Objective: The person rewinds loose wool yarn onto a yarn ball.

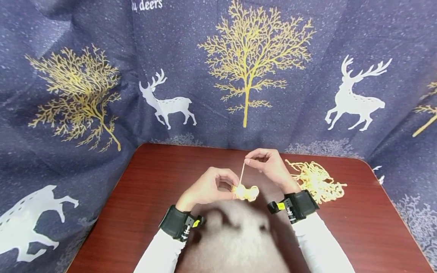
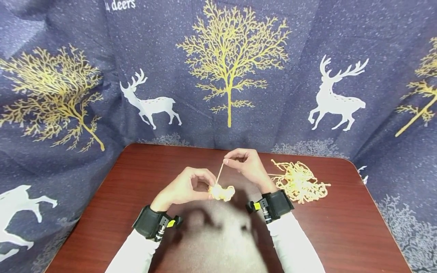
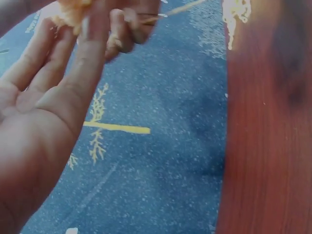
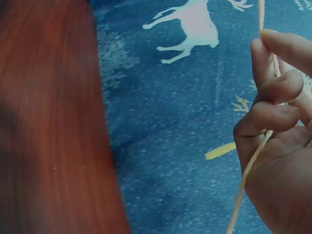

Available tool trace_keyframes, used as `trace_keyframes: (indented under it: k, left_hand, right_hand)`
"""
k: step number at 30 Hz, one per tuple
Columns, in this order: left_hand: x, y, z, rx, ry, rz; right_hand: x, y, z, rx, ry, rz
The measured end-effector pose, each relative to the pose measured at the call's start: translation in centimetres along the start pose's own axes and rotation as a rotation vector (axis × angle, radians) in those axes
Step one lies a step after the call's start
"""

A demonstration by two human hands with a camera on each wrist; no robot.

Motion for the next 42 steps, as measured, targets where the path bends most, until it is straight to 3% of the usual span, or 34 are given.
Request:
trace_keyframes:
  k: [4, 7, 12, 16, 20, 22, 24, 28, 32, 37, 42]
  left_hand:
    - [-0.2, -0.8, 0.0, 0.089, -0.084, -0.071]
    - [-0.6, -1.2, 0.1, 0.151, -0.201, -0.142]
    - [-1.5, -1.5, 0.5, 0.203, -0.493, -0.264]
    - [-2.1, -1.2, 0.8, 0.165, -0.753, -0.343]
    - [-2.7, -0.3, 0.8, 0.086, -0.983, -0.273]
    - [-2.9, 0.1, 0.7, 0.056, -1.058, -0.177]
    - [-3.1, 0.5, 0.6, 0.051, -1.091, -0.050]
    - [-3.2, 1.1, 0.4, 0.099, -1.067, 0.288]
    - [-3.1, 1.8, 0.2, 0.118, -0.936, 0.579]
    - [-2.3, 2.4, 0.2, 0.018, -0.648, 0.712]
    - [-1.5, 2.9, 0.0, -0.105, -0.395, 0.724]
  right_hand:
    - [0.7, -1.2, -0.1, -0.013, 0.033, 0.030]
    - [1.3, -1.9, -0.3, -0.030, 0.064, 0.059]
    - [2.3, -2.4, -0.8, -0.031, 0.077, 0.037]
    - [2.9, -2.4, -1.4, -0.048, 0.099, -0.016]
    - [3.3, -1.9, -1.9, -0.082, 0.127, -0.081]
    - [3.4, -1.4, -2.3, -0.094, 0.136, -0.115]
    - [3.4, -1.0, -2.5, -0.092, 0.141, -0.135]
    - [3.2, -0.4, -2.9, -0.092, 0.155, -0.144]
    - [2.7, 0.4, -2.9, -0.101, 0.164, -0.128]
    - [1.5, 1.2, -2.6, -0.133, 0.152, -0.066]
    - [0.3, 1.7, -2.1, -0.123, 0.105, 0.041]
Point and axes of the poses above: each hand's wrist, its own z-axis towards the middle knuckle, its own x-axis out of the palm, y = z × x, the point moved 3 cm from there along z, towards the middle knuckle
